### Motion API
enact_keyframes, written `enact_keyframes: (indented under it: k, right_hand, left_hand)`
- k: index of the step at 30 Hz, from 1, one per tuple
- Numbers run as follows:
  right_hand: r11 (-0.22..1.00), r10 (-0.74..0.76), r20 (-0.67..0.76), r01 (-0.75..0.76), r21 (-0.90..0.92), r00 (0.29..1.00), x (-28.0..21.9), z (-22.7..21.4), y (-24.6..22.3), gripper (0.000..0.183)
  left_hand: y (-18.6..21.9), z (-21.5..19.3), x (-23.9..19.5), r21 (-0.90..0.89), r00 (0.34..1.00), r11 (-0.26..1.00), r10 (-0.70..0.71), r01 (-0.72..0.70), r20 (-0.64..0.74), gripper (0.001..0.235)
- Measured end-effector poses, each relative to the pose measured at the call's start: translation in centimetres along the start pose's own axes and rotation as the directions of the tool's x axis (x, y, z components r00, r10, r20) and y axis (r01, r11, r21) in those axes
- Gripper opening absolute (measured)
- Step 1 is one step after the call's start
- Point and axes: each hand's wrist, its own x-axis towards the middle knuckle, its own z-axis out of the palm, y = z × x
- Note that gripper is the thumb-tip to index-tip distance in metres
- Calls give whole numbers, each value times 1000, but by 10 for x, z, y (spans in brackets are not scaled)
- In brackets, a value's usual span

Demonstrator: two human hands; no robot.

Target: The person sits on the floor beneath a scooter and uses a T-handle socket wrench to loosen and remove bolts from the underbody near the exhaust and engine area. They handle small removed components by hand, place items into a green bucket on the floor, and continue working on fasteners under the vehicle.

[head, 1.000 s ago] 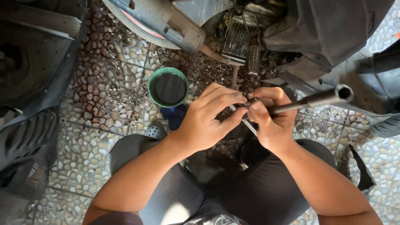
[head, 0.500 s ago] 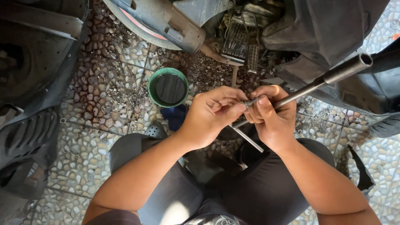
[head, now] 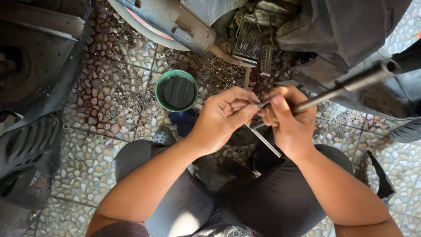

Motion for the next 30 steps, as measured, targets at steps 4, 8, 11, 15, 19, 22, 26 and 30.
enact_keyframes:
  k: [4, 8, 11, 15, 19, 22, 26, 30]
  right_hand:
    - [980, 101, -118, -119, -160, 988, 13, 6, -1, 18]
    - [970, 111, -205, -151, -192, 972, 25, -5, -6, 16]
    - [992, 128, -201, -124, 36, 971, 26, -15, -17, 13]
    - [973, 173, -171, -141, 181, 970, 18, -25, -23, 26]
    - [973, 161, -159, -130, 193, 974, 12, -26, -16, 31]
    - [985, 144, -173, -124, 122, 974, 6, -21, -4, 33]
    - [998, 57, -84, -57, 2, 995, -4, -5, 9, 44]
    - [999, 44, -91, -46, -16, 995, -14, 2, 16, 57]
  left_hand:
    - [-9, -8, 11, 45, 1000, 999, 29, -29, -5, 13]
    - [-6, -15, 24, 142, 987, 990, 12, 12, -161, 12]
    - [-5, -29, 30, 199, 961, 980, 50, 6, -273, 14]
    - [-9, -47, 38, 368, 928, 930, 114, 27, -356, 18]
    - [-8, -48, 46, 367, 914, 929, 120, 34, -388, 21]
    - [-24, -60, 53, 358, 928, 933, 143, -11, -345, 21]
    - [-36, -71, 61, 422, 918, 906, 179, -14, -353, 20]
    - [-30, -74, 58, 398, 902, 911, 254, -104, -348, 16]
